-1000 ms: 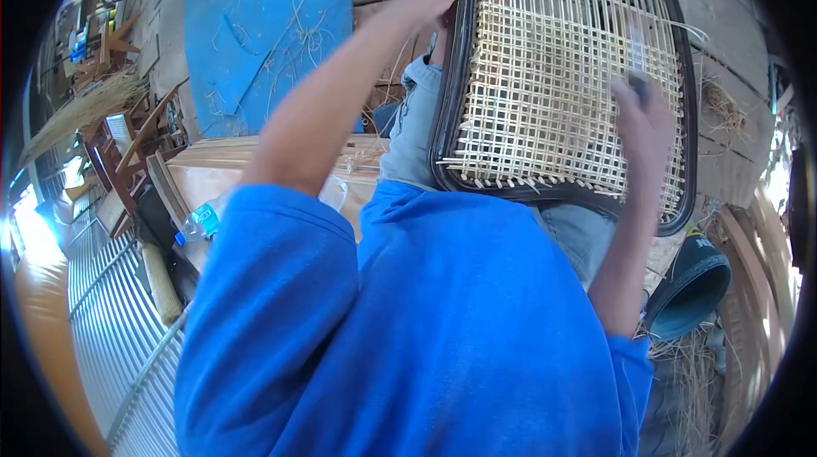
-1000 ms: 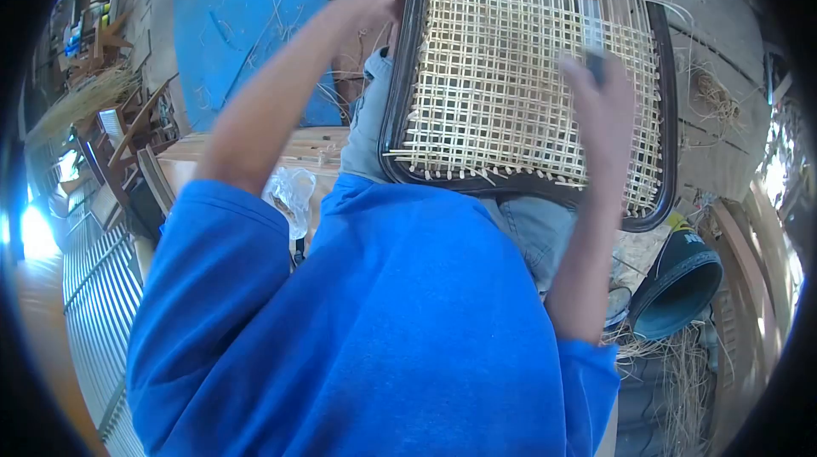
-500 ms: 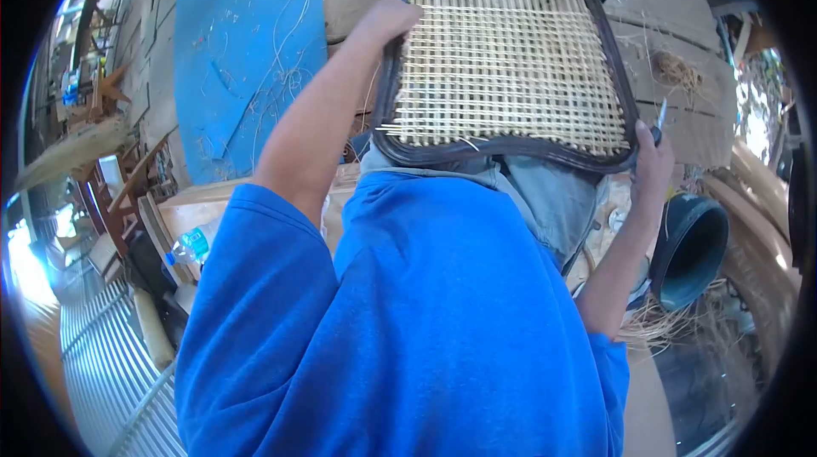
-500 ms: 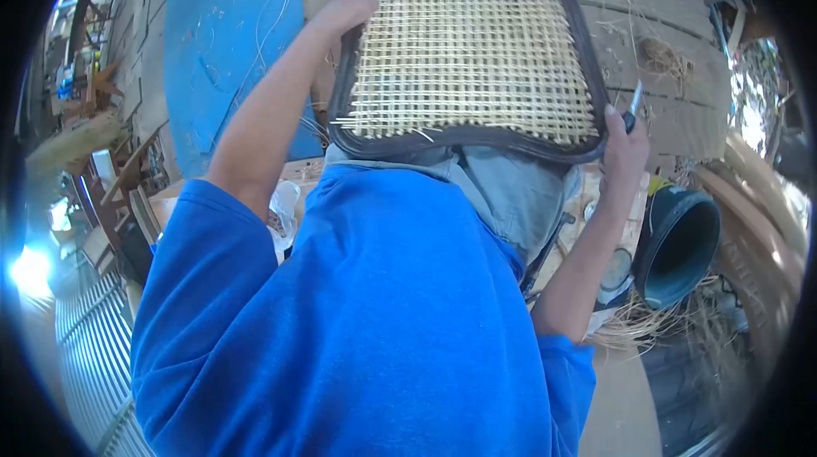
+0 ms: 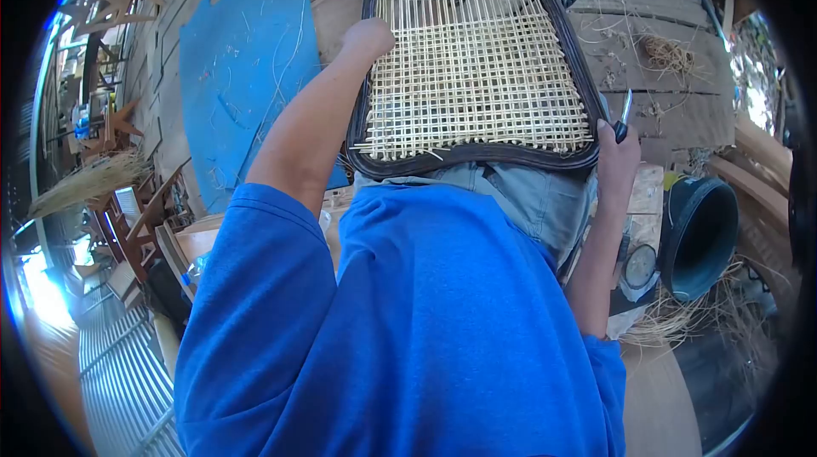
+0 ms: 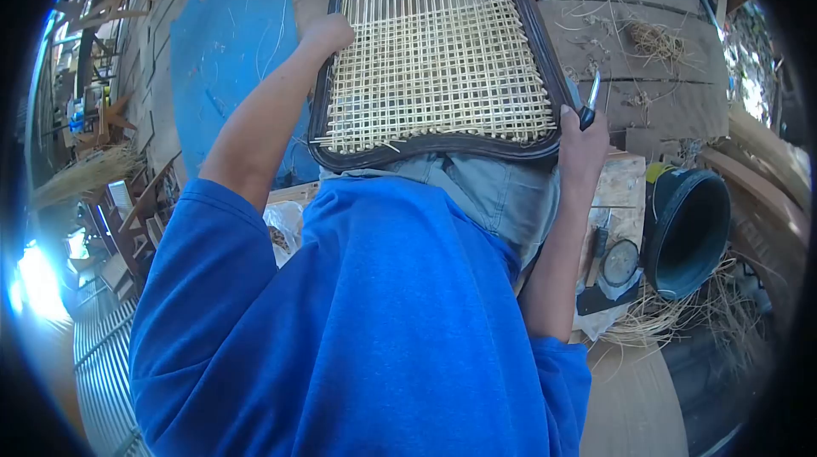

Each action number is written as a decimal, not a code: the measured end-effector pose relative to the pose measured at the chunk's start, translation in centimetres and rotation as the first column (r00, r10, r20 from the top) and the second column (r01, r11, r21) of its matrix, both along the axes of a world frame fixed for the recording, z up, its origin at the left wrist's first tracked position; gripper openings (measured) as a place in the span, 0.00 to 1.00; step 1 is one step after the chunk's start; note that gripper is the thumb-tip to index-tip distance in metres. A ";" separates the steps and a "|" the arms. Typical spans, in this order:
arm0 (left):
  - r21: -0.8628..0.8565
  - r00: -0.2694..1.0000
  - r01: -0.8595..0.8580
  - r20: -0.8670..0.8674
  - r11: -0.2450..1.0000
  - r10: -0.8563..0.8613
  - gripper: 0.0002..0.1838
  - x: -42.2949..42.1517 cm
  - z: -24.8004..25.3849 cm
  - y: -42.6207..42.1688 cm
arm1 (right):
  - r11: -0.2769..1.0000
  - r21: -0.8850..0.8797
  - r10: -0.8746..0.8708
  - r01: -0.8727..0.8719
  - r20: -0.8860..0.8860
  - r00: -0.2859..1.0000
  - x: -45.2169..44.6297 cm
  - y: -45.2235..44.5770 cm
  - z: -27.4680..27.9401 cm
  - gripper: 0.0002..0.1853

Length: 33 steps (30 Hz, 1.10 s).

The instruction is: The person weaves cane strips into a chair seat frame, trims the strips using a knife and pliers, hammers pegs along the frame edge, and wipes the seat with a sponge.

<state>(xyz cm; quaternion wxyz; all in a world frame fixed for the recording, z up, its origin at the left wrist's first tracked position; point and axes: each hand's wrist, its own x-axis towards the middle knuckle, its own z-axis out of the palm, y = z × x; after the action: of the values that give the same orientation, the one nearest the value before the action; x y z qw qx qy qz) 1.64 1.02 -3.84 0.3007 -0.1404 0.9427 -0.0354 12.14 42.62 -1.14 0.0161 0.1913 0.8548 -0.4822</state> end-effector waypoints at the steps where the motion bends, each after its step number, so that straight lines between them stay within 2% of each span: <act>1: 0.011 1.000 0.015 0.011 1.000 -0.015 0.17 0.0 0.0 0.0 | 1.000 -0.015 -0.001 0.001 -0.004 1.000 -0.1 0.0 0.0 0.17; 4: 0.017 0.998 0.013 -0.060 1.000 -0.012 0.17 0.2 -0.4 0.2 | 0.999 -0.044 -0.009 0.009 -0.004 1.000 -0.1 0.0 0.0 0.15; 7: 0.025 0.999 -0.015 -0.033 1.000 0.016 0.16 0.3 0.5 0.9 | 0.998 -0.055 -0.017 0.018 0.002 1.000 -0.2 -0.1 0.4 0.14; 12: 0.047 0.994 -0.064 -0.084 0.997 0.068 0.16 0.5 0.2 1.0 | 0.997 -0.076 -0.014 0.013 -0.009 1.000 -0.3 0.2 -0.5 0.13; 21: 0.021 0.983 -0.170 -0.073 0.985 0.171 0.16 0.3 -0.3 1.6 | 0.999 0.032 0.013 -0.012 -0.028 1.000 0.0 0.2 -0.5 0.14; 24: 0.008 0.983 -0.172 -0.069 0.985 0.172 0.16 0.7 1.0 1.3 | 0.999 0.000 0.049 -0.049 0.072 0.996 1.5 -0.4 1.2 0.15; 27: 0.028 0.982 -0.171 -0.077 0.985 0.172 0.16 3.7 2.9 -2.1 | 0.991 0.042 0.117 -0.124 0.128 0.985 5.7 -2.8 2.5 0.15; 30: 0.097 0.963 -0.249 -0.086 0.964 0.257 0.20 4.5 3.5 -3.1 | 0.999 -0.039 0.043 -0.035 0.216 0.975 6.9 -3.6 3.3 0.15; 33: 0.173 0.934 -0.303 -0.142 0.937 0.329 0.26 5.8 4.4 -2.3 | 1.000 -0.009 -0.014 0.016 0.219 0.976 6.8 -1.5 2.8 0.15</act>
<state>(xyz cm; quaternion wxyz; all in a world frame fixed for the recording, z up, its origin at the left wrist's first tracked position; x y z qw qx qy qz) 7.41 -1.24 0.52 0.2310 -0.2701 0.9298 0.0959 18.98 41.16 1.71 0.1077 0.2498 0.8437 -0.4628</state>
